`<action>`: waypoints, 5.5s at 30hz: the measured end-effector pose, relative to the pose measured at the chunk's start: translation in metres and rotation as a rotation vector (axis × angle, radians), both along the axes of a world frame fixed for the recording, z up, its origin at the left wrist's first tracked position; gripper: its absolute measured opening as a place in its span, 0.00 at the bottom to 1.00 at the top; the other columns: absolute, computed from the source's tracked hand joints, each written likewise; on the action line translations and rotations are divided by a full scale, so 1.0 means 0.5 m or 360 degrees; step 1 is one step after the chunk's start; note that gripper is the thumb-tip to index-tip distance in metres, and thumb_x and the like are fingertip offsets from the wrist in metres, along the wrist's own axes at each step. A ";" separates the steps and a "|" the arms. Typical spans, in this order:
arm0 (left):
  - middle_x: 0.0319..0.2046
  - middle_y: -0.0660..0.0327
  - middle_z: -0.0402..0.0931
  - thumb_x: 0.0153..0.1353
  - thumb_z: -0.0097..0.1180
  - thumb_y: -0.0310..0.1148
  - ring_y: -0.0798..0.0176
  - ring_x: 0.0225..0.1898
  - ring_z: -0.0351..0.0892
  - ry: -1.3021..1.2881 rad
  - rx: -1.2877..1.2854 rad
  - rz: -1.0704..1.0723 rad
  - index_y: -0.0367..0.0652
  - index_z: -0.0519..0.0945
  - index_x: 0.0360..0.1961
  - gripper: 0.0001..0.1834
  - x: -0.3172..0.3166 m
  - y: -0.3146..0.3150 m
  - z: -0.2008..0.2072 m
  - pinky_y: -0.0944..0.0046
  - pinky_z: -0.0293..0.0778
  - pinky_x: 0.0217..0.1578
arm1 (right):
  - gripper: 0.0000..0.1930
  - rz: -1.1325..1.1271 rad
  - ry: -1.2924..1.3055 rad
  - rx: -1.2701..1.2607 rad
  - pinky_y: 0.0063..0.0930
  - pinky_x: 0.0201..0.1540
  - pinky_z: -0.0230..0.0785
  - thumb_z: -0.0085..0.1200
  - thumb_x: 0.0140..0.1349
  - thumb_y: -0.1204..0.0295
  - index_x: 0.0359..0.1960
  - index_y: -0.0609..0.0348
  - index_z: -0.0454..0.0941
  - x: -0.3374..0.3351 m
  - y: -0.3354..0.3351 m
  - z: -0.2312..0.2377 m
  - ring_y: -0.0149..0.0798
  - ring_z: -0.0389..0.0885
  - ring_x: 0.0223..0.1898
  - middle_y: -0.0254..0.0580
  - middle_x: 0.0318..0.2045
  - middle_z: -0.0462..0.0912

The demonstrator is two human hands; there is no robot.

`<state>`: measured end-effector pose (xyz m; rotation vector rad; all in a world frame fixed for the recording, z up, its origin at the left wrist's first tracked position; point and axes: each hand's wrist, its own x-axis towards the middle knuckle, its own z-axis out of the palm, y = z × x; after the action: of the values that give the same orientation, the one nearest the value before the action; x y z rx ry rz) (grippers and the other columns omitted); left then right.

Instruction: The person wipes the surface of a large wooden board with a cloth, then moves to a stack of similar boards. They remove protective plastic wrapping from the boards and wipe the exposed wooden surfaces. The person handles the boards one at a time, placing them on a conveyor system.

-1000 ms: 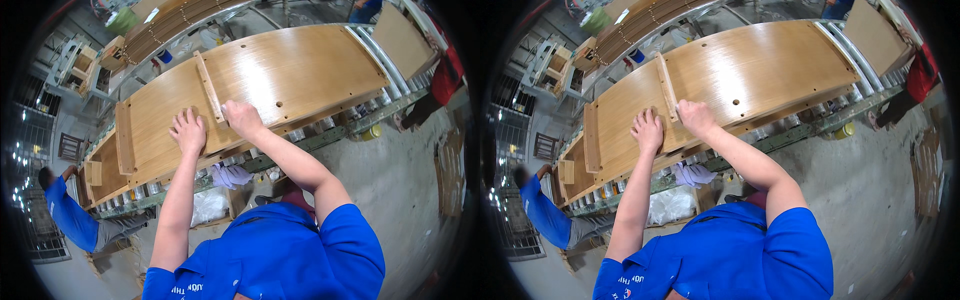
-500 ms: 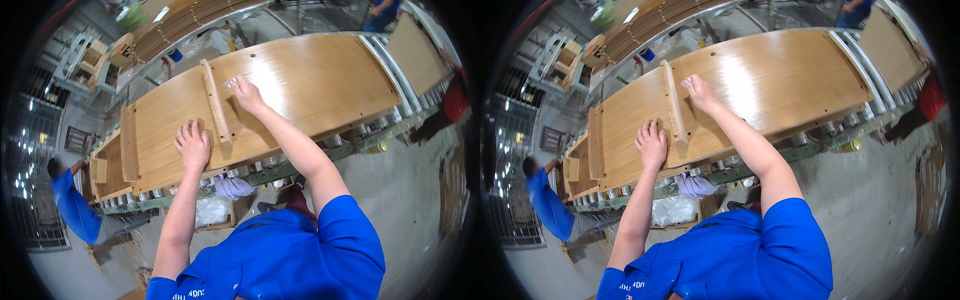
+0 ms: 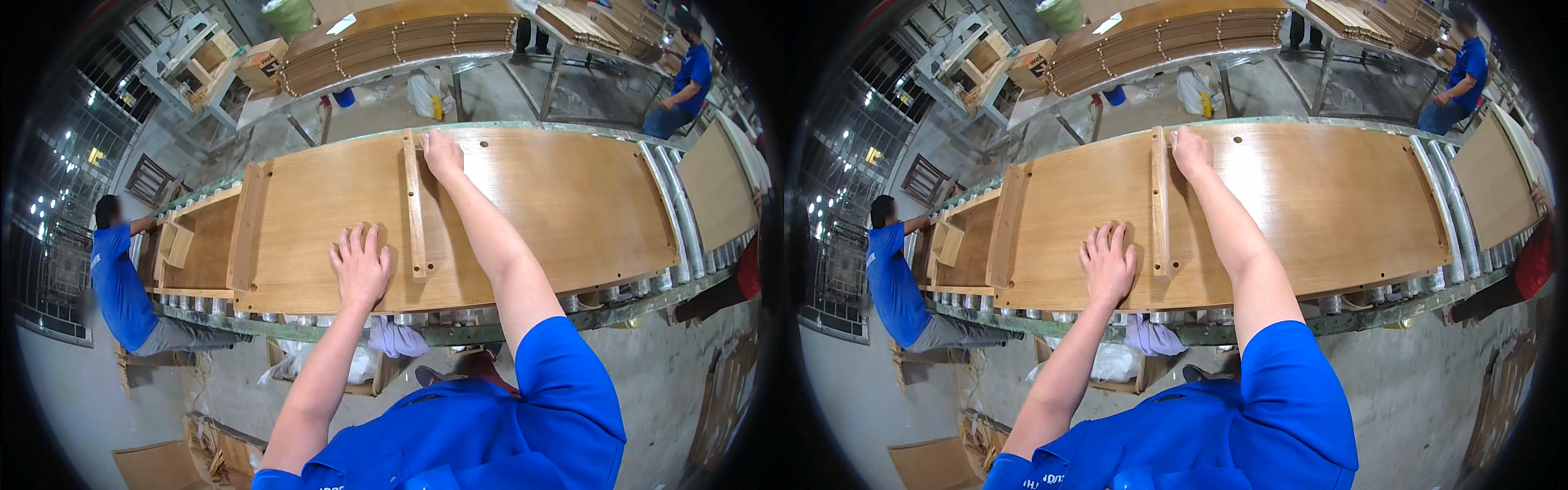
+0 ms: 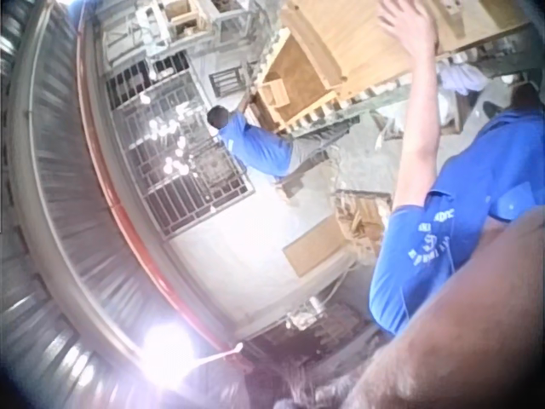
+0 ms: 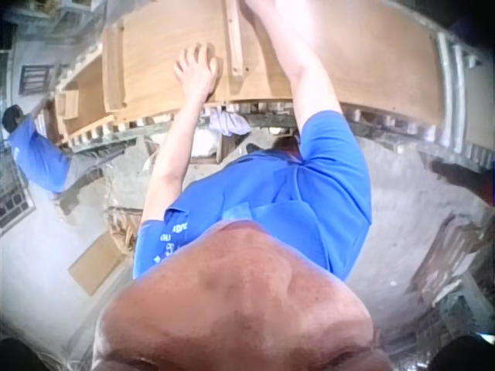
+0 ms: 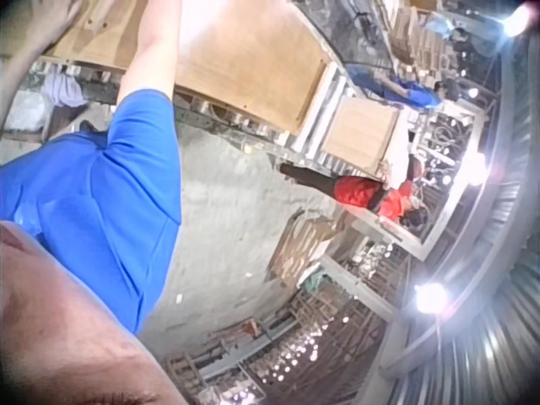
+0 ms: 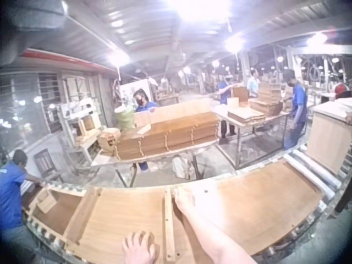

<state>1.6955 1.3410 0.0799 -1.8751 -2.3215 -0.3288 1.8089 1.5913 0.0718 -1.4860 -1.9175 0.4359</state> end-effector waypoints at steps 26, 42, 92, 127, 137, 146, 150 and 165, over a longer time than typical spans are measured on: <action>0.58 0.55 0.59 0.58 0.43 0.43 0.48 0.62 0.52 -0.0026 0.0110 -0.0022 0.50 0.66 0.56 0.24 -0.005 -0.005 -0.014 0.40 0.46 0.59 | 0.15 0.0178 -0.0183 0.0085 0.48 0.33 0.68 0.42 0.62 0.58 0.29 0.58 0.71 0.073 -0.219 -0.007 0.56 0.77 0.28 0.54 0.23 0.78; 0.58 0.56 0.60 0.59 0.42 0.44 0.48 0.61 0.52 0.0007 0.0163 -0.0048 0.50 0.67 0.55 0.23 -0.013 -0.007 -0.031 0.39 0.45 0.59 | 0.13 0.0340 -0.0245 0.0019 0.46 0.28 0.69 0.45 0.62 0.61 0.27 0.57 0.70 0.153 -0.448 0.001 0.54 0.77 0.24 0.51 0.18 0.76; 0.58 0.50 0.59 0.60 0.39 0.37 0.48 0.63 0.50 -0.0505 0.0020 -0.0776 0.42 0.72 0.48 0.18 -0.188 -0.080 -0.033 0.49 0.42 0.63 | 0.10 0.2209 -0.0830 0.0033 0.38 0.35 0.69 0.44 0.62 0.67 0.35 0.60 0.73 -0.710 -0.490 0.205 0.51 0.78 0.31 0.52 0.26 0.78; 0.58 0.51 0.61 0.60 0.37 0.35 0.44 0.64 0.50 -0.0622 0.0086 -0.0889 0.40 0.72 0.47 0.18 -0.196 -0.079 -0.034 0.44 0.39 0.63 | 0.14 0.1501 -0.1508 0.0524 0.47 0.41 0.68 0.40 0.63 0.63 0.36 0.59 0.73 -0.874 -0.089 0.214 0.56 0.76 0.38 0.55 0.32 0.79; 0.57 0.51 0.63 0.60 0.38 0.36 0.44 0.63 0.51 -0.0646 0.0091 -0.0879 0.41 0.73 0.46 0.18 -0.202 -0.081 -0.040 0.44 0.41 0.63 | 0.13 0.1335 -0.1621 0.0472 0.48 0.41 0.68 0.42 0.61 0.62 0.34 0.59 0.74 -0.904 -0.058 0.168 0.58 0.76 0.37 0.57 0.32 0.78; 0.56 0.52 0.64 0.60 0.38 0.36 0.45 0.62 0.53 -0.0644 0.0156 -0.0840 0.41 0.74 0.44 0.17 -0.197 -0.083 -0.041 0.44 0.42 0.62 | 0.13 0.1378 -0.1666 0.0493 0.47 0.40 0.68 0.43 0.60 0.62 0.31 0.58 0.75 -0.904 -0.076 0.180 0.58 0.77 0.37 0.56 0.31 0.79; 0.56 0.52 0.64 0.60 0.38 0.36 0.46 0.62 0.53 -0.0611 0.0120 -0.0841 0.41 0.74 0.45 0.17 -0.199 -0.081 -0.040 0.44 0.42 0.62 | 0.13 0.1441 -0.1703 0.0541 0.46 0.40 0.69 0.43 0.59 0.62 0.30 0.58 0.76 -0.892 -0.118 0.198 0.56 0.77 0.36 0.54 0.31 0.79; 0.54 0.50 0.66 0.55 0.44 0.36 0.45 0.61 0.55 -0.0649 0.0207 -0.0825 0.40 0.75 0.41 0.16 -0.197 -0.082 -0.046 0.46 0.44 0.62 | 0.11 0.1866 -0.1643 0.0533 0.45 0.36 0.69 0.44 0.60 0.63 0.30 0.58 0.73 -0.827 -0.305 0.195 0.53 0.78 0.32 0.53 0.27 0.79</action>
<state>1.5968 1.2997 0.0567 -2.5050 -1.9061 -0.9738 1.3956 1.4388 0.1695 -0.1288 -3.3488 -0.2794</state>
